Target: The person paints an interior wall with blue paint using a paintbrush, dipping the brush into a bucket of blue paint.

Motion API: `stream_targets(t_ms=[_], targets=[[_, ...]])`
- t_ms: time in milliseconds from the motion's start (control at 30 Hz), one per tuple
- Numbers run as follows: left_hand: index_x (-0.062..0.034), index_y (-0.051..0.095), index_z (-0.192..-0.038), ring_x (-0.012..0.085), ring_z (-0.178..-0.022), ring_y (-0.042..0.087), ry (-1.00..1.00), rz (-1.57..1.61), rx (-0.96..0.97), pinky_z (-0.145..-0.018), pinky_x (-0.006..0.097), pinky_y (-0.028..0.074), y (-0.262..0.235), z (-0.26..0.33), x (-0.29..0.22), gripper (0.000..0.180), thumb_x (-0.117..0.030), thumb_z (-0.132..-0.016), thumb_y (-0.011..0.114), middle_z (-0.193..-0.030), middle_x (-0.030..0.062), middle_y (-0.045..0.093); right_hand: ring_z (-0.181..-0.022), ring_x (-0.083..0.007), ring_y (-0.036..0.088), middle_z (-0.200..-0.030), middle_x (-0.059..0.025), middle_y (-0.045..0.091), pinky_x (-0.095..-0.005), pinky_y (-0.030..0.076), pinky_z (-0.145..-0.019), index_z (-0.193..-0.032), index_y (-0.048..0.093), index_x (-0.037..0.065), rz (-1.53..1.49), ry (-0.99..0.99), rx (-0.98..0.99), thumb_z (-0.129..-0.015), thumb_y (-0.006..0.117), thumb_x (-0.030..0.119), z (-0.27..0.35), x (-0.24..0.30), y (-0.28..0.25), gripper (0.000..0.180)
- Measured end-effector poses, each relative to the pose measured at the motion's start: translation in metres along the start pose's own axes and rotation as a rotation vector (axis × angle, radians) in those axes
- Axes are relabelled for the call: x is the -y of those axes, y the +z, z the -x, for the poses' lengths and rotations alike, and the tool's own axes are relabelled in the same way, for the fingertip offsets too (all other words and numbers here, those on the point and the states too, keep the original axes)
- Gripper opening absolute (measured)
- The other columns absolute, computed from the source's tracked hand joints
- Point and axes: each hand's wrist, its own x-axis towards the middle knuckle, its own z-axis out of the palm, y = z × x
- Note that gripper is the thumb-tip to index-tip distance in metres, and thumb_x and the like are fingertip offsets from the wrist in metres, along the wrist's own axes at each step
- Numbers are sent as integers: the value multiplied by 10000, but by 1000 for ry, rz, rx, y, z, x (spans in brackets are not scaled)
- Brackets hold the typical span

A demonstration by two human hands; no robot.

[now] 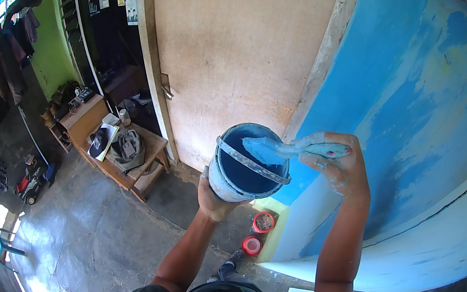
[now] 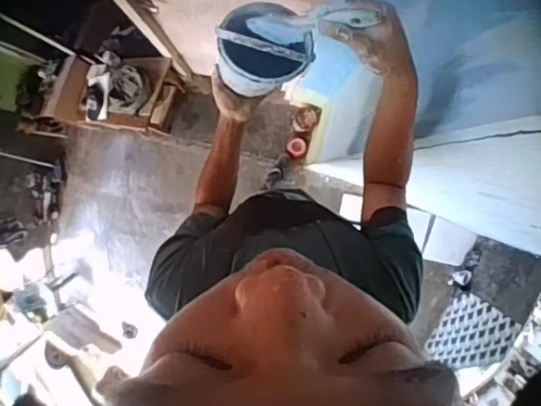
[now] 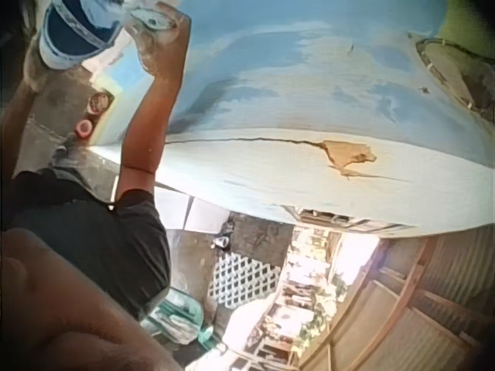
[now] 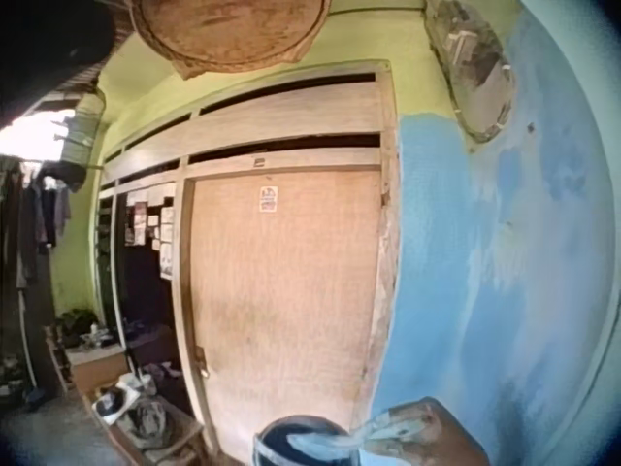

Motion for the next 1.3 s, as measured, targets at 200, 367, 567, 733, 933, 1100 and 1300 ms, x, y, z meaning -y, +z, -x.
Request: stream_targets(t_ms=[200, 367, 567, 733, 933, 1100, 1300], targets=[[-165, 520, -1530, 333, -1406, 525, 137, -3, -38, -1139, 563, 439, 0, 54, -1, 648, -559, -1034, 385, -1551, 99, 539, -1002, -217, 750, -1053, -169, 773, -324, 604, -881, -1043, 745, -36, 420, 104, 298, -824, 834, -30, 31, 10, 41, 237], [-108, 506, -1529, 356, -1415, 506, 218, -17, -31, -1192, 533, 397, -13, 69, 6, 686, -571, -1029, 433, -1550, 122, 542, -863, -271, 731, -1024, -160, 765, -357, 572, -741, -1074, 771, 9, 509, -58, 420, -823, 839, 6, 54, 13, 59, 260], [-103, 496, -1537, 351, -1423, 500, 183, 11, 4, -1209, 527, 372, 3, 78, 18, 700, -577, -1025, 445, -1569, 119, 521, -870, -312, 728, -1026, -157, 765, -365, 573, -772, -1075, 775, 15, 632, -32, 458, -780, 857, 10, 62, 18, 58, 306], [-82, 550, -1487, 305, -1408, 524, 188, 41, 22, -1192, 485, 396, 3, 80, 27, 600, -466, -1053, 392, -1519, 101, 573, -926, -304, 691, -985, -125, 757, -410, 559, -839, -1045, 792, 56, 895, -195, 483, -781, 871, 100, 69, 19, 59, 279], [-84, 528, -1506, 304, -1426, 507, 204, 8, 16, -1195, 487, 397, 14, 84, 40, 628, -495, -1056, 374, -1535, 103, 559, -917, -303, 670, -953, -115, 745, -419, 546, -818, -1034, 799, 65, 895, -159, 497, -778, 872, 117, 76, 15, 47, 271], [-126, 524, -1518, 343, -1411, 512, 177, 77, 28, -1190, 535, 393, 24, 91, 53, 640, -529, -1043, 372, -1566, 116, 521, -873, -278, 692, -955, -117, 746, -374, 553, -757, -1039, 791, 39, 742, -168, 459, -779, 865, 65, 80, 31, 30, 272], [-189, 509, -1534, 390, -1414, 497, 160, 35, 0, -1124, 644, 420, 34, 97, 90, 675, -603, -1017, 378, -1581, 108, 499, -827, -236, 709, -974, -132, 757, -331, 553, -763, -1057, 789, 10, 399, -135, 288, -828, 834, 40, 101, 53, -13, 235]])
